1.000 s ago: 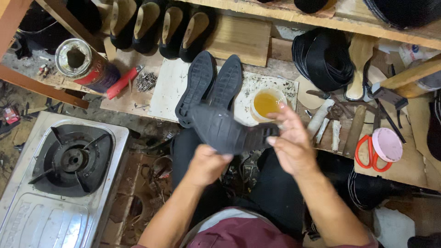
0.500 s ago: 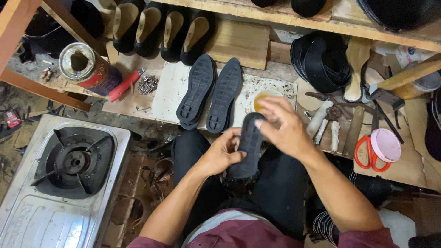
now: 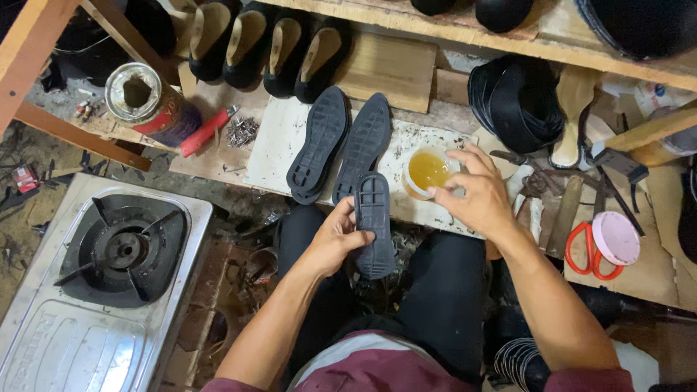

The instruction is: The person cuts a bundle of black shoe soles with scissors, then separates and aligns two soles on the workbench. They retrieve a container of yellow liquid and repeatedly dip fingers to apply the liquid to the bottom surface of one sole, spreading it across the tread pattern.

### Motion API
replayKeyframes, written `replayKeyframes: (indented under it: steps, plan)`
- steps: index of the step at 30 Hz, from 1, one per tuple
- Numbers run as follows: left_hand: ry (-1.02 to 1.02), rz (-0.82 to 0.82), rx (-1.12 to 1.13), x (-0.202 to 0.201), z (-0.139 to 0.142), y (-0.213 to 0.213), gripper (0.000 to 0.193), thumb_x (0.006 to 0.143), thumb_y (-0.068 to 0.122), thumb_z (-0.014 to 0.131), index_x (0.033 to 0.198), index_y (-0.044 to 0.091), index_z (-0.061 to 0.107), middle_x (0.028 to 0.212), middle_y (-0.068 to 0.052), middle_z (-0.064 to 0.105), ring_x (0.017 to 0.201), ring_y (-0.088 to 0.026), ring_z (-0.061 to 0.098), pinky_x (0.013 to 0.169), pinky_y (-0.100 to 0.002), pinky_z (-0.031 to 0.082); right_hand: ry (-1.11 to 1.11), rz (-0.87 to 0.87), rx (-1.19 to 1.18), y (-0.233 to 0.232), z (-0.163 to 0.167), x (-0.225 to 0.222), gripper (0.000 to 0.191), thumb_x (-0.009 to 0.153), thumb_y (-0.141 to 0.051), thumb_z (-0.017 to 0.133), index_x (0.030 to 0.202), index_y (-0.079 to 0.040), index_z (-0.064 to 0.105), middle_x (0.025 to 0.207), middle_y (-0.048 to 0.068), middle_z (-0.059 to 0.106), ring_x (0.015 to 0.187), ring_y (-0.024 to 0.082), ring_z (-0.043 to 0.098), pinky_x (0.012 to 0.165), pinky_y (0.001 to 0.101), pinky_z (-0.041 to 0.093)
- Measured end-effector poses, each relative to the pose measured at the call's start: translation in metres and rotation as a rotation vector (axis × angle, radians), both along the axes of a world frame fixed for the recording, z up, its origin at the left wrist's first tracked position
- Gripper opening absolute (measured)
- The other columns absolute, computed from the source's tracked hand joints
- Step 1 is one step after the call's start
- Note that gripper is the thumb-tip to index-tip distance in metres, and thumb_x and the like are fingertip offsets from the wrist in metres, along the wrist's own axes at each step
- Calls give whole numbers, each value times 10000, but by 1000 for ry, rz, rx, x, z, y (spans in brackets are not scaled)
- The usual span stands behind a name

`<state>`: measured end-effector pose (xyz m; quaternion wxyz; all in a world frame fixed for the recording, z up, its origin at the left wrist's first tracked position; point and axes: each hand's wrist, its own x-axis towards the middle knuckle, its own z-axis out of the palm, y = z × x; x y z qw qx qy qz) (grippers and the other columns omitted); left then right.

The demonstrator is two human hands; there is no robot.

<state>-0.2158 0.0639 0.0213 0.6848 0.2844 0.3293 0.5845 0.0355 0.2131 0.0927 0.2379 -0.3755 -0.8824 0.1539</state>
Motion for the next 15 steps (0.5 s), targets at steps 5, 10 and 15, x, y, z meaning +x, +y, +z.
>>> replayKeyframes:
  steps: [5, 10, 15]
  plan:
    - [-43, -46, 1, 3, 12, 7, 580, 815, -164, 605, 1350, 29, 491, 1165, -72, 677, 1029, -147, 666, 914, -325, 551, 251, 185, -128, -32, 11, 2, 148, 863, -136, 742, 979, -46, 757, 1553, 191, 503, 1522, 380, 428, 1273, 496, 323]
    - [-83, -100, 10, 10, 24, 10, 598, 804, -149, 606, 1361, 33, 486, 1183, -64, 679, 1048, -149, 679, 929, -323, 564, 113, 392, 276, -63, 7, -16, 459, 819, -91, 771, 1275, -122, 734, 1629, 200, 263, 1520, 414, 293, 1266, 526, 290]
    - [-46, -177, 94, 12, 29, 4, 618, 834, -157, 616, 1407, 29, 482, 1182, -88, 668, 971, -168, 657, 852, -311, 535, 89, 244, 379, -46, 9, -14, 539, 815, 45, 700, 1307, -174, 730, 1656, 220, 224, 1552, 438, 259, 1303, 536, 266]
